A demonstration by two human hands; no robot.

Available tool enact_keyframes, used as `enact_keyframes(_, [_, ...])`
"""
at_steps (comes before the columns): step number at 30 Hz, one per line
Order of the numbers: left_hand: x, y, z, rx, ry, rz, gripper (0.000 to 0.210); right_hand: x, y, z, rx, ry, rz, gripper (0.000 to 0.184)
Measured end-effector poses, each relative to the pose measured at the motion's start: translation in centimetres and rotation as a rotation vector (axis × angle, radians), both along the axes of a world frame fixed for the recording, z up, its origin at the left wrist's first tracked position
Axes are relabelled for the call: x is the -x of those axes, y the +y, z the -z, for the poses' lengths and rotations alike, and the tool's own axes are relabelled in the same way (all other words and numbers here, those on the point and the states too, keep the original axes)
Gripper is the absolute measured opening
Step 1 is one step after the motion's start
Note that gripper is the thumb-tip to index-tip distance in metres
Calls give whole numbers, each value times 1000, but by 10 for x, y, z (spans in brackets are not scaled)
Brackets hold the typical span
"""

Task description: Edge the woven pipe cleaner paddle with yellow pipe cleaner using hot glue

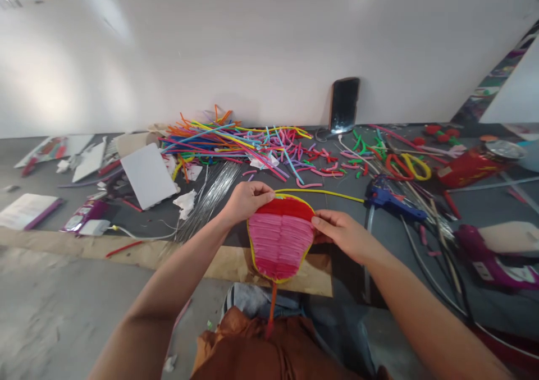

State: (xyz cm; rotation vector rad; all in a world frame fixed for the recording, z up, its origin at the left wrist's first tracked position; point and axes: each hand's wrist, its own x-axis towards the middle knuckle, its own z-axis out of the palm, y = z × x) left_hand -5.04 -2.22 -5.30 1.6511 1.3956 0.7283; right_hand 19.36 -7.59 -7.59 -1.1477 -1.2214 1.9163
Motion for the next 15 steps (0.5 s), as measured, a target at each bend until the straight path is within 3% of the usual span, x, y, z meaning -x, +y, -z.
enact_keyframes(11, [0, -3, -6, 27, -94, -39, 29, 13, 1, 9, -87, -70, 156, 31])
enact_keyframes(13, [1, -7, -6, 85, -238, -63, 41, 11, 0, 5, -87, -47, 177, 31])
enact_keyframes(15, [2, -16, -3, 194, -525, -98, 55, 7, 2, -1, -86, -9, 204, 32])
